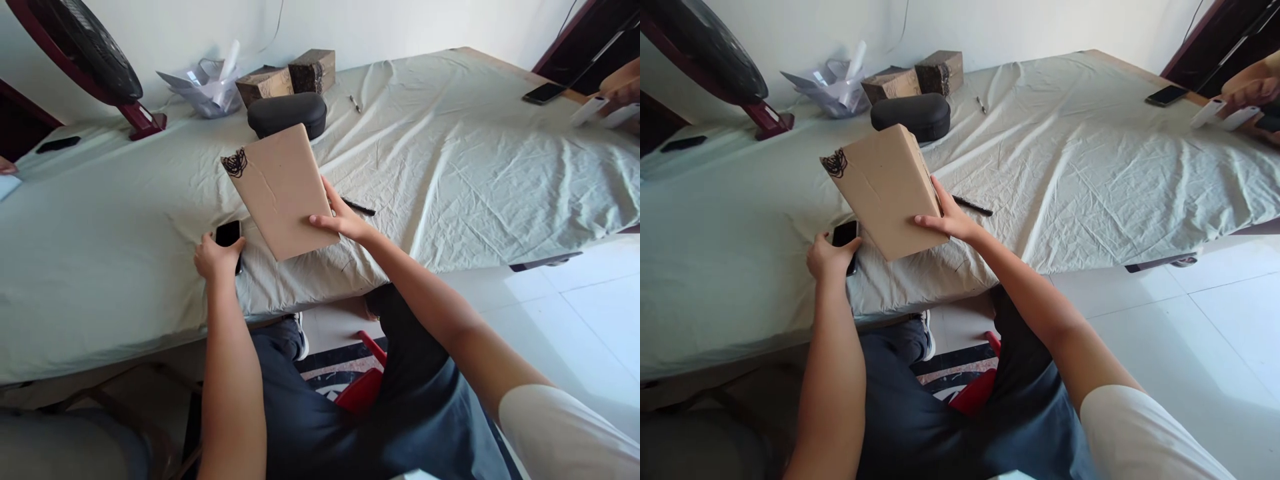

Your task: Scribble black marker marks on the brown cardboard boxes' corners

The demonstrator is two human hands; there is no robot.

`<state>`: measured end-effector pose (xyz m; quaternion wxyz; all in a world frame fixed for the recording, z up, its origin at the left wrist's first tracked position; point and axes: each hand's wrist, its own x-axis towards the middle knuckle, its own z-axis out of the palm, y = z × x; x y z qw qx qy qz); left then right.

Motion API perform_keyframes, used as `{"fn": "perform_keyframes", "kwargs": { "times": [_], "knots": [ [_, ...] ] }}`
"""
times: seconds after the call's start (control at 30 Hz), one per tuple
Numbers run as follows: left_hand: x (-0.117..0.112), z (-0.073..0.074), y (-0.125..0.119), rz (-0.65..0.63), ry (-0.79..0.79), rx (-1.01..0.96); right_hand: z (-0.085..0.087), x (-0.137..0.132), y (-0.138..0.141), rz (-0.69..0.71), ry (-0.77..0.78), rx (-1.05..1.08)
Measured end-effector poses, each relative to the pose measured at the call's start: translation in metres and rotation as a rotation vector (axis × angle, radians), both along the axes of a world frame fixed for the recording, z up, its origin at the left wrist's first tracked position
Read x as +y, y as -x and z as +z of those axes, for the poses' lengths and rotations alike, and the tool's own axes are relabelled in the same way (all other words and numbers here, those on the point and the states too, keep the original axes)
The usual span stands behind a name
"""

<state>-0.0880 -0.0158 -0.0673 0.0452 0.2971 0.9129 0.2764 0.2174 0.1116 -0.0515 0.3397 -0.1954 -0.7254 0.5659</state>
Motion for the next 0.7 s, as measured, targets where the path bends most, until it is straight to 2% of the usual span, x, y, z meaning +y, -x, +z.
{"fn": "perform_keyframes", "kwargs": {
  "times": [0.13, 0.2, 0.4, 0.57, 0.7],
  "knots": [
    [0.003, 0.006, 0.01, 0.026, -0.224, 0.023, 0.002, 0.0, -0.001, -0.031, 0.037, 0.013],
    [0.004, 0.005, 0.017, 0.026, -0.271, 0.03, 0.002, 0.0, -0.002, -0.035, 0.036, 0.011],
    [0.004, -0.006, 0.019, -0.068, -0.039, -0.035, 0.003, 0.003, -0.004, -0.049, 0.019, 0.0],
    [0.008, -0.003, 0.013, 0.11, 0.085, -0.091, 0.004, 0.003, -0.003, -0.039, 0.026, 0.026],
    [0.009, 0.003, 0.015, 0.134, 0.162, -0.144, 0.002, 0.004, -0.003, -0.035, 0.027, 0.05]
  ]
}}
